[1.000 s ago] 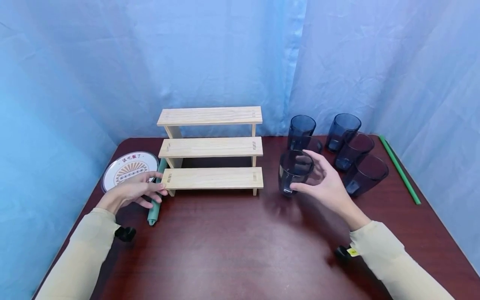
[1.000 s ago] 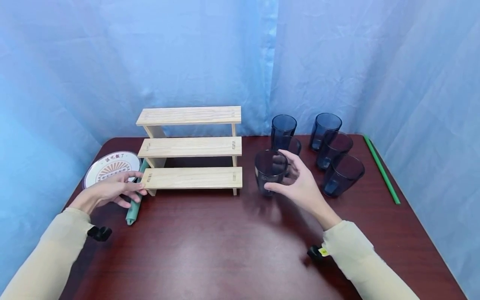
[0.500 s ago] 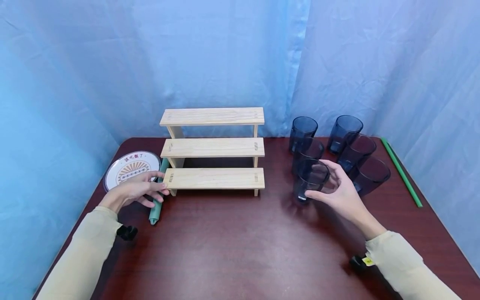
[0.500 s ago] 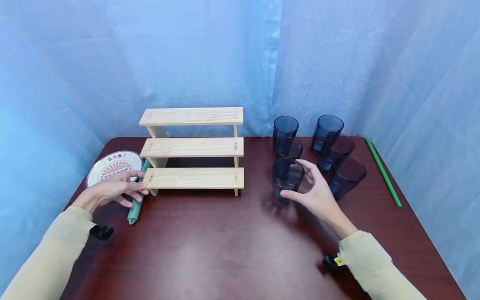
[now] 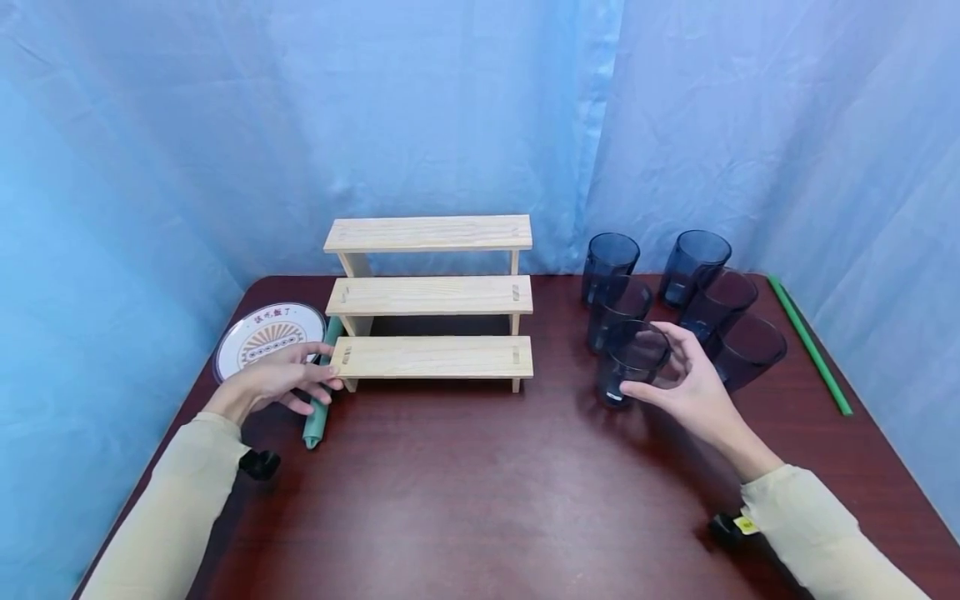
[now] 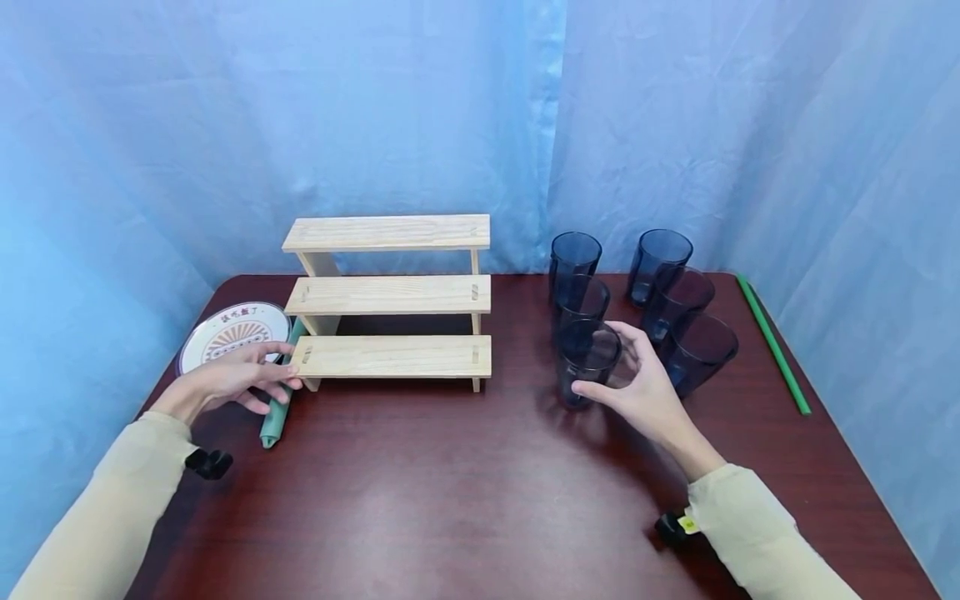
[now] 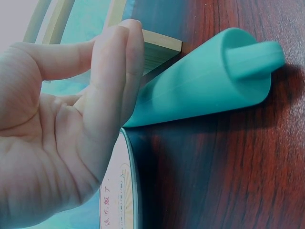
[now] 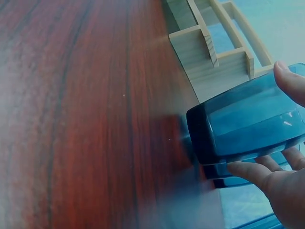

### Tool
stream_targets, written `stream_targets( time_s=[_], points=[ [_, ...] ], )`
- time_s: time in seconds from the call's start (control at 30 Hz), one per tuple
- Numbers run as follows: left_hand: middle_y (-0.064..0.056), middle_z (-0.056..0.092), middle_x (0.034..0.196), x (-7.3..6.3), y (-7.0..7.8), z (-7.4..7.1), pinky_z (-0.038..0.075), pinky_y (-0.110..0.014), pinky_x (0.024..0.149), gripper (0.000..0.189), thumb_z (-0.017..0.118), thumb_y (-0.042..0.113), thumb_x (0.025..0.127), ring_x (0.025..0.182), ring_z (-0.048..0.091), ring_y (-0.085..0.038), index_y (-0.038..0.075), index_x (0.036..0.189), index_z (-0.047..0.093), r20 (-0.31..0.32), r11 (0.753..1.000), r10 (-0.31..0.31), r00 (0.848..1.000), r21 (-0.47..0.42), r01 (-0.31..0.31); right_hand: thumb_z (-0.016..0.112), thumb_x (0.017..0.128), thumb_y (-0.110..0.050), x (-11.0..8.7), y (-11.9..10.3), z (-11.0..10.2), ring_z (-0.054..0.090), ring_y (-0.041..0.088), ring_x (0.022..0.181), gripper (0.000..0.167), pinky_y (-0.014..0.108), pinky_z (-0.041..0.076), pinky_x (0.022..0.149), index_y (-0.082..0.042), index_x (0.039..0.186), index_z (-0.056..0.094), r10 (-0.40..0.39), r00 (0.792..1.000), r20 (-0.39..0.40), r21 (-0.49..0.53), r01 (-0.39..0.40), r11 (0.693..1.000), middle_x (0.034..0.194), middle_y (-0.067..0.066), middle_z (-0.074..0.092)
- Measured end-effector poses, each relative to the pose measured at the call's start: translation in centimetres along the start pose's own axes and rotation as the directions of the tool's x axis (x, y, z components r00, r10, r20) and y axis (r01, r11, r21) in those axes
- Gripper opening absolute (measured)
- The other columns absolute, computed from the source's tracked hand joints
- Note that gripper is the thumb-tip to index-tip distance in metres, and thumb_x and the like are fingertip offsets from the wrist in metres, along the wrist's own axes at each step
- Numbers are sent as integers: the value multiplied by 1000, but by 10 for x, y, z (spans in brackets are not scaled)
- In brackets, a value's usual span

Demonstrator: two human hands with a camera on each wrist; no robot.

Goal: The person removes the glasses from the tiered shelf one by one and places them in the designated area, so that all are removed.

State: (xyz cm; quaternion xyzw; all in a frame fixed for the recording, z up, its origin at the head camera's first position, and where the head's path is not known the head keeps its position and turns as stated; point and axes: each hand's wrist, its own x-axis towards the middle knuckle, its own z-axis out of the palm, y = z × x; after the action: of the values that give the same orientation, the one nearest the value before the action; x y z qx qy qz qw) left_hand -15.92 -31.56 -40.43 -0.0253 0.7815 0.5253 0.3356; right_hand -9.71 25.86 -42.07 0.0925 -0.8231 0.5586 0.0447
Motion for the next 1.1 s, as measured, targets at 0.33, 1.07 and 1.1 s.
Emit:
stream_targets(
  time_s=[0.33,1.07,1.1],
  points=[
    [-19,68,115,1,-3,1,62,-38,68,67,60,27,104,85,70,-23,3,154,23,8,1000,6,1000,-1,-6,84,83,-2,-3,6,-2,55,5,119,91,16,55,83,-14,155,29,-19,1000,9,-16,19,1000,145,10,47],
    [-19,68,114,3,-3,-2,62,-36,66,65,59,26,105,84,70,-21,2,154,23,8,1000,13,1000,-6,-13,81,86,-3,-1,11,-1,51,11,124,89,19,57,79,-14,154,24,-26,998,55,-9,27,1000,142,17,46],
    [-20,68,114,3,-3,-2,62,-36,66,65,59,26,105,84,70,-22,2,154,24,5,1000,9,1000,-7,-9,81,87,-3,-1,11,-1,51,10,124,89,19,57,79,-14,154,24,-25,998,56,-8,25,1000,142,17,46]
  ],
)
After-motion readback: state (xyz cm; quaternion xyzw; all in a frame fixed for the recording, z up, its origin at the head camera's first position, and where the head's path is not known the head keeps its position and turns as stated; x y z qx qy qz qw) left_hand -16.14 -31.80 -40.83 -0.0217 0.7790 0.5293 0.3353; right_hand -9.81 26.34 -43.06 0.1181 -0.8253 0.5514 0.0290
